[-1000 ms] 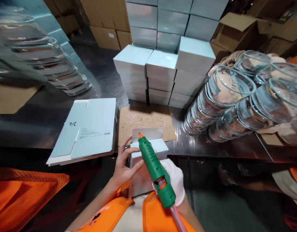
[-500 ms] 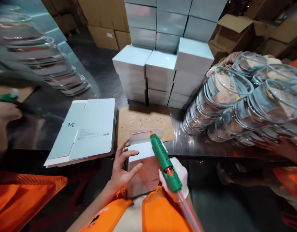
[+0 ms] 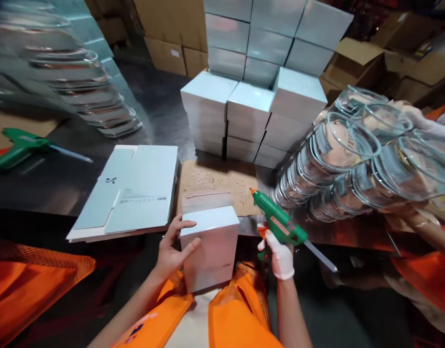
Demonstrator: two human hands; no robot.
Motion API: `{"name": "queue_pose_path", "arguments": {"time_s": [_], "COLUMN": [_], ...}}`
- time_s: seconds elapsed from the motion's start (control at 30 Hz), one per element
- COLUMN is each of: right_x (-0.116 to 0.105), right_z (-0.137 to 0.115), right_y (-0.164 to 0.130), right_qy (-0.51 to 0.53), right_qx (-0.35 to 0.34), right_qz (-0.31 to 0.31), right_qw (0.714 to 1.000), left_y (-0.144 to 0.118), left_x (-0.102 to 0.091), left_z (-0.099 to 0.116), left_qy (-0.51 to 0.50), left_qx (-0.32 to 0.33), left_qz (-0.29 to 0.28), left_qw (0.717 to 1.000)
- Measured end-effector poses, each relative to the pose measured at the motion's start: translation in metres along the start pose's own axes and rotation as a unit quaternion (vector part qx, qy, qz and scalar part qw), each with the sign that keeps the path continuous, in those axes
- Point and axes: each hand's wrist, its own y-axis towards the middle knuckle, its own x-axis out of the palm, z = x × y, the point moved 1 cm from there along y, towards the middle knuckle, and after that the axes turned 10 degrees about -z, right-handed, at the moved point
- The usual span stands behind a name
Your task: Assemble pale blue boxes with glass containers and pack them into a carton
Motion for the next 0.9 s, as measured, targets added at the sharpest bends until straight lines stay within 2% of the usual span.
{"name": "queue_pose_path", "arguments": {"time_s": [0.1,0.2,0.27,0.33,0.4,0.43,0.47,0.53,0.6,0.67,0.73,0.8,0.83,0.9], "right_x": [0.014,0.013,0.000,-0.013,-0.016,-0.011,-0.003,0.020,0.040,0.050,0.048,0.039,0.034,0.025], "right_z": [-0.007,-0.008,-0.011,-0.020,-0.036,-0.045,-0.054,-0.067,-0.070,-0.065,-0.057,-0.051,-0.049,-0.049], "right_y": [0.047,0.077,0.080,0.070,0.054,0.045,0.037,0.028,0.025,0.027,0.031,0.033,0.033,0.030], "right_qy": [0.080,0.076,0.019,-0.037,-0.065,-0.063,-0.054,-0.014,0.042,0.080,0.083,0.045,0.020,-0.036], "right_qx": [0.084,0.124,0.148,0.154,0.087,0.040,-0.002,-0.031,0.009,0.038,0.022,-0.036,-0.078,-0.173], "right_qz": [-0.021,-0.044,-0.045,-0.023,0.016,0.015,-0.010,-0.121,-0.226,-0.250,-0.235,-0.263,-0.300,-0.382], "right_qw": [0.993,0.988,0.988,0.987,0.994,0.997,0.998,0.992,0.973,0.964,0.968,0.963,0.950,0.907], "left_y": [0.000,0.002,0.002,0.004,0.006,0.008,0.010,0.011,0.010,0.008,0.005,0.005,0.005,0.007], "left_x": [0.001,-0.001,-0.003,-0.005,-0.003,-0.002,0.000,0.006,0.011,0.016,0.020,0.022,0.023,0.021], "left_z": [-0.005,0.000,0.002,0.004,0.004,0.004,0.005,0.006,0.006,0.005,0.003,0.000,-0.001,-0.003], "left_qy": [-0.031,-0.048,-0.049,-0.050,-0.057,-0.062,-0.069,-0.085,-0.094,-0.104,-0.135,-0.198,-0.231,-0.271], "left_qx": [-0.010,-0.005,-0.008,-0.011,-0.006,0.001,0.010,0.033,0.047,0.038,0.016,0.003,0.004,0.018], "left_qz": [0.007,0.027,0.035,0.030,0.011,-0.003,-0.018,-0.049,-0.069,-0.065,-0.034,0.008,0.023,0.026], "left_qw": [0.999,0.998,0.998,0.998,0.998,0.998,0.997,0.995,0.992,0.992,0.990,0.980,0.973,0.962]}}
